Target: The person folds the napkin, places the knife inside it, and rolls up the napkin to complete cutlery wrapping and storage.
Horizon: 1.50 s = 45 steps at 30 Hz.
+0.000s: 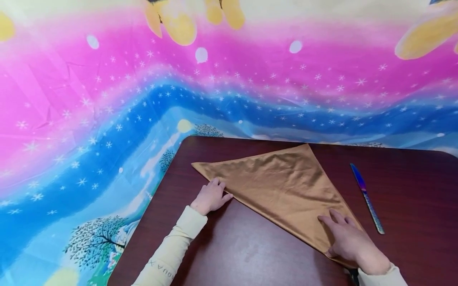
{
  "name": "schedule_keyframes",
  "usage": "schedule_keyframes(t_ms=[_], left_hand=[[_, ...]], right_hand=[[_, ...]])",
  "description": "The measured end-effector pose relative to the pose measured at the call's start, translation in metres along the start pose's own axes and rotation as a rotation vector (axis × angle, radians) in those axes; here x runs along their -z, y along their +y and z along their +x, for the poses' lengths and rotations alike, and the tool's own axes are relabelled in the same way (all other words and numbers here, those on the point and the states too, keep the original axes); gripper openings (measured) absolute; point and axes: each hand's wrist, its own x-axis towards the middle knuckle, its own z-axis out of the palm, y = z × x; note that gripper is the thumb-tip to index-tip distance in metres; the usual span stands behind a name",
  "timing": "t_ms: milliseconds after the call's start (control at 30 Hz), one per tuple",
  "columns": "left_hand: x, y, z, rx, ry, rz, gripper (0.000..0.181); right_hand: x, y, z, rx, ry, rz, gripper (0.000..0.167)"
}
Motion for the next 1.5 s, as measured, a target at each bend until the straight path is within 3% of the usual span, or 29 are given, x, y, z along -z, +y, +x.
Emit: schedule_keyframes(t_ms=[233, 400, 567, 700, 867, 967, 1200, 1300, 1500], left_hand=[[-0.002, -0.004, -0.012, 0.019, 0.065, -0.011, 0.047], [-0.007, -0.004, -0.020, 0.056, 0.101, -0.017, 0.045], [-0.010, -0.001, -0.025, 0.090, 0.108, -0.025, 0.047], [-0.013, 0.001, -0.027, 0.097, 0.140, 0.024, 0.048], [-0.017, 0.000, -0.030, 0.063, 0.214, 0.108, 0.046], [-0.018, 0.002, -0.032, 0.052, 0.227, 0.124, 0.052], [-0.016, 0.002, -0.036, 0.048, 0.181, 0.108, 0.056], [-0.015, 0.000, -0.037, 0.012, 0.155, 0.073, 0.054], [-0.014, -0.008, -0.036, -0.065, 0.086, -0.099, 0.049]], right_hand=[[0.000, -0.001, -0.006, -0.026, -0.020, -0.027, 0.087], [-0.001, -0.003, -0.010, -0.018, 0.040, -0.056, 0.079], [-0.002, -0.002, -0.009, -0.006, 0.038, -0.031, 0.081], [-0.005, -0.001, -0.009, 0.014, 0.058, -0.019, 0.084], [-0.006, 0.001, -0.009, 0.003, 0.044, 0.008, 0.086], [-0.006, 0.002, -0.008, -0.002, 0.037, 0.022, 0.086], [-0.006, 0.007, -0.006, 0.013, 0.042, 0.035, 0.084], [-0.007, 0.008, -0.004, 0.017, 0.029, 0.024, 0.081], [-0.007, 0.008, -0.001, -0.001, 0.009, 0.049, 0.080]])
